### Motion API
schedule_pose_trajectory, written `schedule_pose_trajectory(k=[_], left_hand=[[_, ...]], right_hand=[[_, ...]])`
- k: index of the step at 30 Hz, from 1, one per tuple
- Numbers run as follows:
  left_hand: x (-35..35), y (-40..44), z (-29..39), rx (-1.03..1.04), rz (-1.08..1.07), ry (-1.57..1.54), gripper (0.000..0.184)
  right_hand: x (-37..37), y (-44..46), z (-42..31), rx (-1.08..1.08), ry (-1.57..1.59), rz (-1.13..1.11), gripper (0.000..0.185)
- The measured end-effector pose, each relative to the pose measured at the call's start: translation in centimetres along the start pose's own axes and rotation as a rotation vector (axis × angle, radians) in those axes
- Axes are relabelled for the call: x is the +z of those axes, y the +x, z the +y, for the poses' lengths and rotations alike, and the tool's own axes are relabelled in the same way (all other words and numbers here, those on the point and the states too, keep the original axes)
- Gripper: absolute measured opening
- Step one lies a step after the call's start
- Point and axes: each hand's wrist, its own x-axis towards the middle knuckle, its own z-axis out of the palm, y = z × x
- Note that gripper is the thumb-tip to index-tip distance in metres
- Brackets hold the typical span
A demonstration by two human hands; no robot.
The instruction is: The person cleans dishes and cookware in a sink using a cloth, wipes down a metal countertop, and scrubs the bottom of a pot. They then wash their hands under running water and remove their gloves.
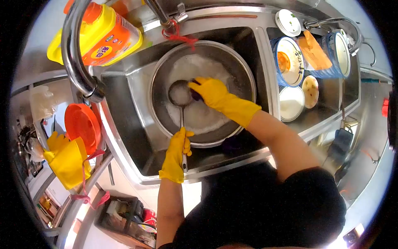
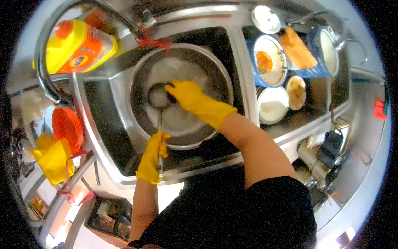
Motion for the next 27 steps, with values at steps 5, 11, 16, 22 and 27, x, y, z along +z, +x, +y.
schedule_pose_trajectory(k=[5,11,16,22,27], left_hand=[[0.3,-0.3,0.9,-0.005,-0.012,0.022,0.045],[0.0,-0.1,0.8,0.000,0.007,0.013,0.045],[-1.2,1.7,0.3,-0.057,0.015,0.033,0.045],[0.3,0.7,1.2,0.019,0.048,0.094,0.047],[0.5,0.3,1.2,0.016,0.044,0.093,0.049]], right_hand=[[8.4,3.8,-0.5,-0.343,-0.242,0.202,0.042],[7.2,-0.6,-5.6,0.015,0.300,-0.208,0.052],[7.7,-6.0,-9.7,0.138,0.481,-0.146,0.054],[4.1,3.9,-4.3,-0.077,-0.037,-0.258,0.028],[-0.5,2.2,-1.1,0.123,-0.397,0.203,0.035]])
